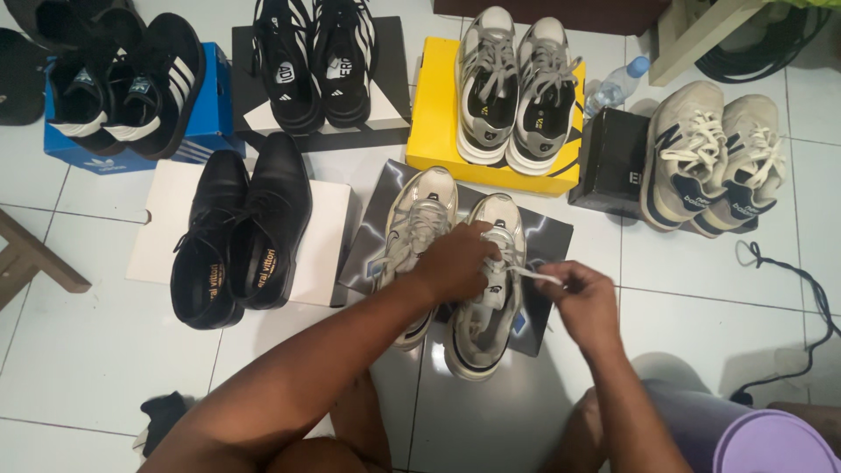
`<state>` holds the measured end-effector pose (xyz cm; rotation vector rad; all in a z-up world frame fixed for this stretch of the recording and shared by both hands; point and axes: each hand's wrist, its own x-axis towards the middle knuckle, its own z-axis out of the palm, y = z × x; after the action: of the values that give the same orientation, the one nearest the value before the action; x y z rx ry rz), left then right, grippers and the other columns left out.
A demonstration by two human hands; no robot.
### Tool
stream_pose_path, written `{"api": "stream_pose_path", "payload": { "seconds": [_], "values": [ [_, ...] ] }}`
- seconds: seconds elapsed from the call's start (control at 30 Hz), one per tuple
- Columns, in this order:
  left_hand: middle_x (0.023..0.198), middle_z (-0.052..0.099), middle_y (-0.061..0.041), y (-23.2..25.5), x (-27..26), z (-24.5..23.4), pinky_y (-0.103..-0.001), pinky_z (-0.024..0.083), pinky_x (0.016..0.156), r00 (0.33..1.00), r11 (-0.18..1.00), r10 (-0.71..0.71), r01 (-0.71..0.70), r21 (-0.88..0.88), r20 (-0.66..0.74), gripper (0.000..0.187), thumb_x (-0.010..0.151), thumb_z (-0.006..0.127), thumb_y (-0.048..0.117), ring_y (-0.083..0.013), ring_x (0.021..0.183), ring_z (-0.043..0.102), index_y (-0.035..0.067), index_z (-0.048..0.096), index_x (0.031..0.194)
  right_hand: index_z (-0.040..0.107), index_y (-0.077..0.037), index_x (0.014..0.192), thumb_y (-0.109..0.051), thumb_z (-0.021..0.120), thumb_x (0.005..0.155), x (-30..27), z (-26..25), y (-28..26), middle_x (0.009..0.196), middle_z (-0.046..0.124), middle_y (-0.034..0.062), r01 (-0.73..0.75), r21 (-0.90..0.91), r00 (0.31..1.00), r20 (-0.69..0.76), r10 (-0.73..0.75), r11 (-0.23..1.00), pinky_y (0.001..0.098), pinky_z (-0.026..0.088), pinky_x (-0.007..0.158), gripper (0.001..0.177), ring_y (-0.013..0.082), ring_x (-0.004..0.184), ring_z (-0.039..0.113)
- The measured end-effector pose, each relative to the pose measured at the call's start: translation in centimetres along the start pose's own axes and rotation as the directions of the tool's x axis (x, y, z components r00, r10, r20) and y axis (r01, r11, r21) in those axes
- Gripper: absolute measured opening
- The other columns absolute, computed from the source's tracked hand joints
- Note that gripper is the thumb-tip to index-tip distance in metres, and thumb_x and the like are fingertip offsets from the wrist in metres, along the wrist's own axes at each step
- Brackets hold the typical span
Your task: The person unlaces a pair of white sneakers, then relaces them. The person removes the laces from the eyelets, then threads them back through the eyelets and ties the laces.
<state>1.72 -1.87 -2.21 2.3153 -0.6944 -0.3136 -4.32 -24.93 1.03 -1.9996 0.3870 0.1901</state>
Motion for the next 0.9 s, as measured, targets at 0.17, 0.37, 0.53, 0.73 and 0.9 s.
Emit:
{"api": "stream_pose_path", "payload": {
  "seconds": [0.17, 0.37, 0.53, 0.73, 0.9],
  "values": [
    [0.149, 0.05, -0.015, 0.8, 0.1, 0.1, -0.053, 0.041, 0.106, 0.999, 0.999, -0.017, 0.015, 0.048, 0.042, 0.042, 0.069, 0.07, 0.01, -0.0381, 0.132, 0.048, 0.023, 0.077, 0.109, 0.079, -0.004, 0.102, 0.0, 0.079, 0.081, 0.1, -2.4, -0.7, 0.09, 0.076, 0.0068, 0.166, -0.18, 0.986, 0.022, -0.165, 0.97, 0.0265, 0.05, 0.078, 0.021, 0.0119, 0.081, 0.063],
    [0.151, 0.049, -0.014, 1.4, 0.0, 0.0, -0.056, 0.033, 0.112, 0.996, 0.999, 0.035, -0.036, 0.006, 0.079, 0.036, 0.065, 0.068, 0.004, -0.0356, 0.143, 0.04, 0.019, 0.078, 0.096, 0.079, -0.003, 0.105, 0.001, 0.079, 0.076, -1.1, -5.7, -2.6, 0.094, 0.078, 0.0076, 0.111, 0.061, 0.941, 0.315, -0.124, 0.992, 0.0315, 0.058, 0.085, 0.029, 0.0132, 0.088, 0.071],
    [0.144, 0.054, -0.014, 2.2, -0.1, -2.9, -0.054, 0.034, 0.11, 0.983, 0.99, 0.128, -0.119, -0.074, 0.134, 0.011, 0.075, 0.075, 0.012, -0.0365, 0.138, 0.043, 0.016, 0.077, 0.085, 0.073, 0.001, 0.119, 0.007, 0.075, 0.075, -1.7, -8.5, -5.4, 0.096, 0.082, 0.0146, -0.251, 0.222, 0.677, 0.736, 0.007, 0.942, 0.04, 0.062, 0.077, 0.044, 0.0222, 0.084, 0.076],
    [0.121, 0.075, -0.011, 6.1, -2.3, -8.8, -0.036, 0.058, 0.089, 0.807, 0.937, 0.275, -0.103, -0.334, 0.523, 0.025, 0.074, 0.075, 0.01, -0.0238, 0.107, 0.072, 0.015, 0.078, 0.099, 0.073, -0.005, 0.124, 0.001, 0.069, 0.08, -1.1, -10.8, -6.2, 0.08, 0.08, 0.0152, -0.179, -0.036, 0.741, 0.652, 0.159, 0.983, 0.0367, 0.061, 0.07, 0.044, 0.0216, 0.071, 0.075],
    [0.12, 0.076, -0.008, 8.5, -3.4, -11.3, -0.033, 0.059, 0.08, 0.761, 0.834, 0.182, 0.216, -0.508, 0.622, 0.055, 0.078, 0.068, 0.004, -0.0156, 0.101, 0.075, 0.021, 0.068, 0.13, 0.072, -0.001, 0.119, -0.005, 0.068, 0.092, -0.3, -8.4, -4.9, 0.086, 0.074, 0.0115, 0.047, 0.023, 0.955, 0.291, -0.052, 0.999, 0.0336, 0.057, 0.076, 0.028, 0.0176, 0.077, 0.069]
  ]
}}
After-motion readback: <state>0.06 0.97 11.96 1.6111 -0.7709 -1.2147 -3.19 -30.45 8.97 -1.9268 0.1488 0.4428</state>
